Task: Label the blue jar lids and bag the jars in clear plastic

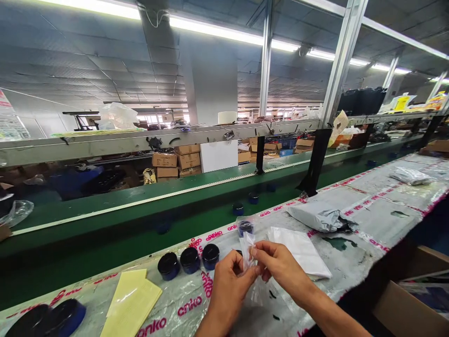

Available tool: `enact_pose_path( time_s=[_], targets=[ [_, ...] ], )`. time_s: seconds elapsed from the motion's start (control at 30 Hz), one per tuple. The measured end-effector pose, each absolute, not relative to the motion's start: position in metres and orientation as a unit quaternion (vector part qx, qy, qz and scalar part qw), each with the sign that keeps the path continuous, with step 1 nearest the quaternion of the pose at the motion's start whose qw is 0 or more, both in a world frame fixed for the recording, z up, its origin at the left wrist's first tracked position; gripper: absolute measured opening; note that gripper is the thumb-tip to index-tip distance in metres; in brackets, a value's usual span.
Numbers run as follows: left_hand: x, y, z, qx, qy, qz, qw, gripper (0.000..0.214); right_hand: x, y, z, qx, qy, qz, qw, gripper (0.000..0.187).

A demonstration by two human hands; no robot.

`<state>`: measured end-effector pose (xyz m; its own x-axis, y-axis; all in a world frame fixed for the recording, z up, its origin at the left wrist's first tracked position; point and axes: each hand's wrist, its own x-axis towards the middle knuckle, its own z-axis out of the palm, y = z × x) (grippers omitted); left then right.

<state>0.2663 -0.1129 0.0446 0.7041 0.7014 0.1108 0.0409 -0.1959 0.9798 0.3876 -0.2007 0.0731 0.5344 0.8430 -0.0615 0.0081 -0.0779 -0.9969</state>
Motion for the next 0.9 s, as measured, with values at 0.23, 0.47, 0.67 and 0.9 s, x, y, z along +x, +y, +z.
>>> enact_pose_path(
  time_s=[0.23,0.47,0.67,0.9],
  targets=[
    [0.252,-0.103,0.039,0.622,0.277,0.338,0.650,0.045,0.381,-0.197,0.069,-0.595,-0.298,0.406,0.626,0.032],
    [0.234,-0.100,0.055,0.755,0.299,0.291,0.507,0.041,0.374,-0.190,0.068,-0.581,-0.327,0.403,0.626,0.027],
    [0.242,-0.103,0.059,0.757,0.332,0.293,0.480,0.025,0.369,-0.187,0.067,-0.579,-0.348,0.412,0.612,0.040],
    [0.237,-0.105,0.055,0.785,0.301,0.290,0.457,0.022,0.372,-0.189,0.067,-0.593,-0.325,0.426,0.601,0.035]
  ],
)
